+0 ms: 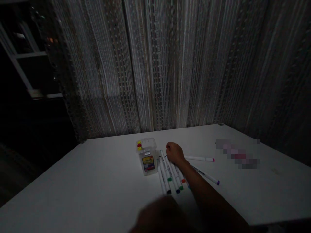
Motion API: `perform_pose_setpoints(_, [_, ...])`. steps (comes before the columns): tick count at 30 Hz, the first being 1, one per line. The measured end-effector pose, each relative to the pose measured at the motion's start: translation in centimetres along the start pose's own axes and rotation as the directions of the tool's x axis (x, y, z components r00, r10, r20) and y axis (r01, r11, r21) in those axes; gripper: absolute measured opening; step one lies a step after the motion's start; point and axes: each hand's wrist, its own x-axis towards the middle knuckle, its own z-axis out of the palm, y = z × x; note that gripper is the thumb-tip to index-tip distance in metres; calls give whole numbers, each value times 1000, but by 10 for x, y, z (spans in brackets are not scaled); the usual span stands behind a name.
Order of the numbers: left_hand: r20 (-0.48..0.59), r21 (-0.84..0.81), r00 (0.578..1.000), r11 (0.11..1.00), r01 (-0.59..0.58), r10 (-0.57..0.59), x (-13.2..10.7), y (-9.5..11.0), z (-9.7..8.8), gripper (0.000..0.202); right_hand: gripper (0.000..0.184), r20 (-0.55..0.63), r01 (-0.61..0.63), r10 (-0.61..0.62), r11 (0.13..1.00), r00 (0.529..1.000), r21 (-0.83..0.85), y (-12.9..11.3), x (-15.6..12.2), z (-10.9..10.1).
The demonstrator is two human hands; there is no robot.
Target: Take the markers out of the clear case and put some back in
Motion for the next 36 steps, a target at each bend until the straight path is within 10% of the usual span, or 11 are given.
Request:
perform_pose_setpoints(5, [-266, 63, 962, 997, -39, 55, 85, -65, -2, 23, 27, 138, 61, -52, 996, 989, -62, -3, -5, 3])
perform_pose_setpoints(12, [-25, -39, 976, 975, 217, -218, 83, -158, 8, 38, 33, 248, 120, -76, 978, 966, -171, -13, -11, 11])
perform_pose_setpoints(21, [-10, -187, 961, 944, 271, -277, 70, -157, 20, 57, 34, 213, 31, 1, 988, 977, -149, -19, -12, 14])
perform_pose_setpoints(25, [-54, -316, 952, 910, 269, -300, 91, -154, 23, 48, 38, 24, -98, 95, 979, 995, 181, -14, -1, 11])
perform_pose_setpoints(27, [-63, -386, 951, 886, 257, -304, 97, -155, 24, 46, 34, -27, -166, 204, 860, 979, 483, -12, 6, 6])
perform_pose_setpoints(30, [-63, -362, 951, 895, 260, -302, 94, -160, 24, 46, 31, 67, -220, 337, 438, 939, 872, -10, 14, -4])
perform_pose_setpoints(33, [-51, -240, 966, 942, 234, -253, 83, -166, 24, 48, 30, 171, -186, 304, 22, 937, 982, -10, 16, -16])
perform_pose_setpoints(36, [-46, -207, 977, 959, 194, -208, 75, -169, 25, 49, 30, 192, -152, 288, -156, 938, 976, -11, 16, -25])
